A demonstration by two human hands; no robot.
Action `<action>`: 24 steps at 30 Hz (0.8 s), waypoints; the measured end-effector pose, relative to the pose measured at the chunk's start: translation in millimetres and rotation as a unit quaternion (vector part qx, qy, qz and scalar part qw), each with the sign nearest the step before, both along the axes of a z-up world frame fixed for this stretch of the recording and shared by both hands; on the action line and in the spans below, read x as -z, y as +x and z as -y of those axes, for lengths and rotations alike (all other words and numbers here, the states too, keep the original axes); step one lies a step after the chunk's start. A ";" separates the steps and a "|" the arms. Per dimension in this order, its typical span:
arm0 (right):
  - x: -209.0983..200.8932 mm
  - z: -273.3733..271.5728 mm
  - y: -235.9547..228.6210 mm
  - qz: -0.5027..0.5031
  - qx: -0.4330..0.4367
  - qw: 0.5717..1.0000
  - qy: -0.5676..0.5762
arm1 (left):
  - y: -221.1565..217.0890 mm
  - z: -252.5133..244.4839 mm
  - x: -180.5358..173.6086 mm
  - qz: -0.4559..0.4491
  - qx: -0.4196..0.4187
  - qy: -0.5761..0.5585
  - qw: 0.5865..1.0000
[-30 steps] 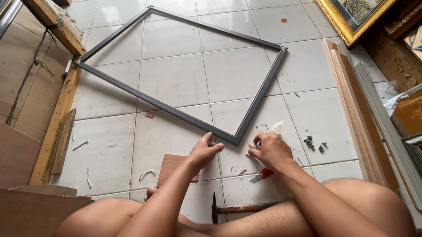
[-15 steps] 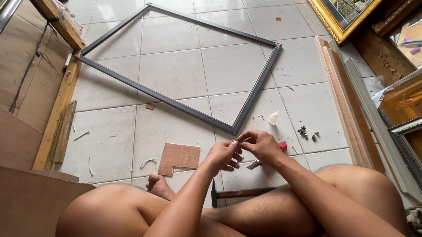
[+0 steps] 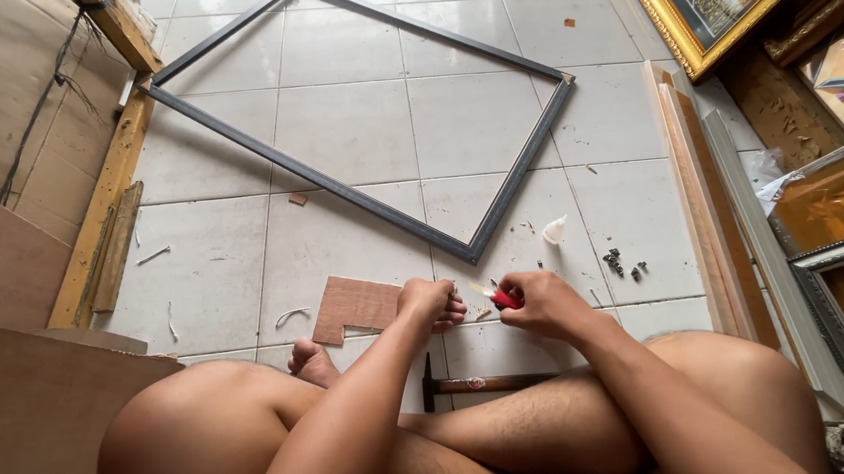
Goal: Disassembling a picture frame and using a utility knife to scrape adhesive residue from the frame rails.
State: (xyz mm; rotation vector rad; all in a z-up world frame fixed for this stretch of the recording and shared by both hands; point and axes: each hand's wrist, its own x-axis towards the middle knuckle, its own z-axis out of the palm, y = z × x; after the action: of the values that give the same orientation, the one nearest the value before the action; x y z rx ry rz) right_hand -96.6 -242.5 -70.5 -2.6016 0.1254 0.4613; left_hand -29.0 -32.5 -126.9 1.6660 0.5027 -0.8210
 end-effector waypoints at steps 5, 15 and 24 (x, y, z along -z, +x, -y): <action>33.1 -4.0 9.2 -0.021 0.034 0.998 0.042 | 22.8 6.2 29.4 -0.009 0.019 0.008 1.000; -9.4 -32.0 -4.9 -0.075 0.054 0.994 0.056 | 38.6 21.0 57.9 -0.001 -0.055 -0.028 0.998; 0.6 -25.8 -3.0 -0.017 0.021 0.999 0.022 | 36.2 26.9 50.5 0.013 -0.077 0.002 0.997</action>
State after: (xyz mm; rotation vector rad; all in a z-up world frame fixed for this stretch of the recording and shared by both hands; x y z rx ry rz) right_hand -99.5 -216.7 -71.1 -2.5438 0.1779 0.4881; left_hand 7.1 -59.4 -177.4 1.6170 0.6069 -0.6863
